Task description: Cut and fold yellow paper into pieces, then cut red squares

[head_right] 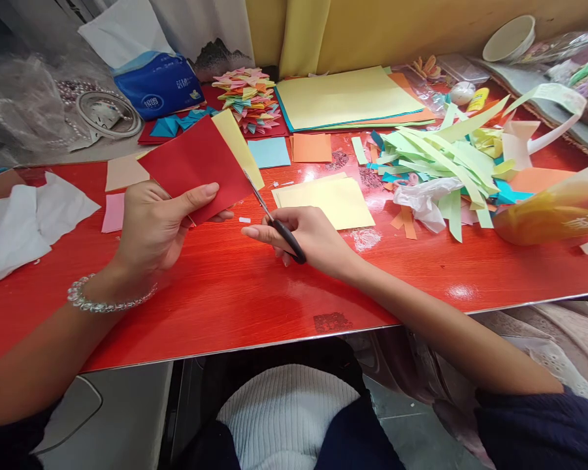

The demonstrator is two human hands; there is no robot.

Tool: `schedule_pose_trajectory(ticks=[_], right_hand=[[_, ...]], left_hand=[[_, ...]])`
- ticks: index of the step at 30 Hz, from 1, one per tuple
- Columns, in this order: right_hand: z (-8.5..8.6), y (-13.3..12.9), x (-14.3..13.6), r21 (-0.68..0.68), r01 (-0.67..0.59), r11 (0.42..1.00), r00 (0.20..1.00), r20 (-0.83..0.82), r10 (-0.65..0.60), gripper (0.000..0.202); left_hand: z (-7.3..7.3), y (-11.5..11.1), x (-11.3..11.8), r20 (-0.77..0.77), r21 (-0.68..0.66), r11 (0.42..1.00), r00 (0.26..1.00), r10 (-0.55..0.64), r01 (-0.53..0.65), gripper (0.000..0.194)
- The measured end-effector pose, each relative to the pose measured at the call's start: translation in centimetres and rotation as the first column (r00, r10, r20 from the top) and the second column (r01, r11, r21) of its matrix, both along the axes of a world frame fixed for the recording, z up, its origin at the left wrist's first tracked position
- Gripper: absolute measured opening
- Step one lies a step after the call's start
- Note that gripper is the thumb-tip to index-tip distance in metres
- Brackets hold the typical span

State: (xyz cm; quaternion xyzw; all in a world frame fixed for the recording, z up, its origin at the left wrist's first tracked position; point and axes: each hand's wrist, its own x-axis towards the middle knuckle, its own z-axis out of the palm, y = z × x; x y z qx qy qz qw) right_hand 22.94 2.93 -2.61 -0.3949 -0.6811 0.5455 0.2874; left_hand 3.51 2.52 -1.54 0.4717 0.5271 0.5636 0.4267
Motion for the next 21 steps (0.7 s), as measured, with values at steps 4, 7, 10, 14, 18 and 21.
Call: schedule_pose_trajectory(ticks=[4, 7, 10, 14, 18, 21], right_hand=[[-0.05, -0.02, 0.02, -0.009, 0.011, 1.0, 1.0, 0.002, -0.011, 0.041], [-0.14, -0.08, -0.06, -0.019, 0.016, 1.0, 1.0, -0.012, -0.016, 0.04], [-0.25, -0.15, -0.13, -0.024, 0.014, 1.0, 1.0, -0.022, -0.015, 0.041], [-0.4, -0.22, -0.19, -0.034, 0.016, 0.999, 0.999, -0.044, -0.018, 0.04], [-0.51, -0.29, -0.27, -0.053, 0.013, 0.999, 0.998, -0.066, -0.016, 0.039], [-0.5, -0.31, -0.37, -0.082, 0.027, 0.996, 0.998, -0.059, -0.032, 0.042]], left_hand=[[0.05, 0.06, 0.09, 0.009, 0.003, 1.0, 1.0, -0.011, 0.011, 0.027], [0.03, 0.15, 0.18, 0.027, 0.024, 0.999, 0.999, -0.035, 0.034, 0.027], [-0.07, 0.23, 0.16, 0.03, 0.027, 0.998, 0.998, -0.049, 0.048, 0.028], [-0.15, 0.29, 0.0, 0.021, 0.034, 0.997, 0.998, -0.064, 0.063, 0.03], [0.04, 0.21, -0.05, 0.008, 0.017, 0.998, 0.998, -0.067, 0.067, 0.031], [0.2, 0.11, 0.05, 0.015, 0.009, 0.996, 0.996, -0.088, 0.088, 0.031]])
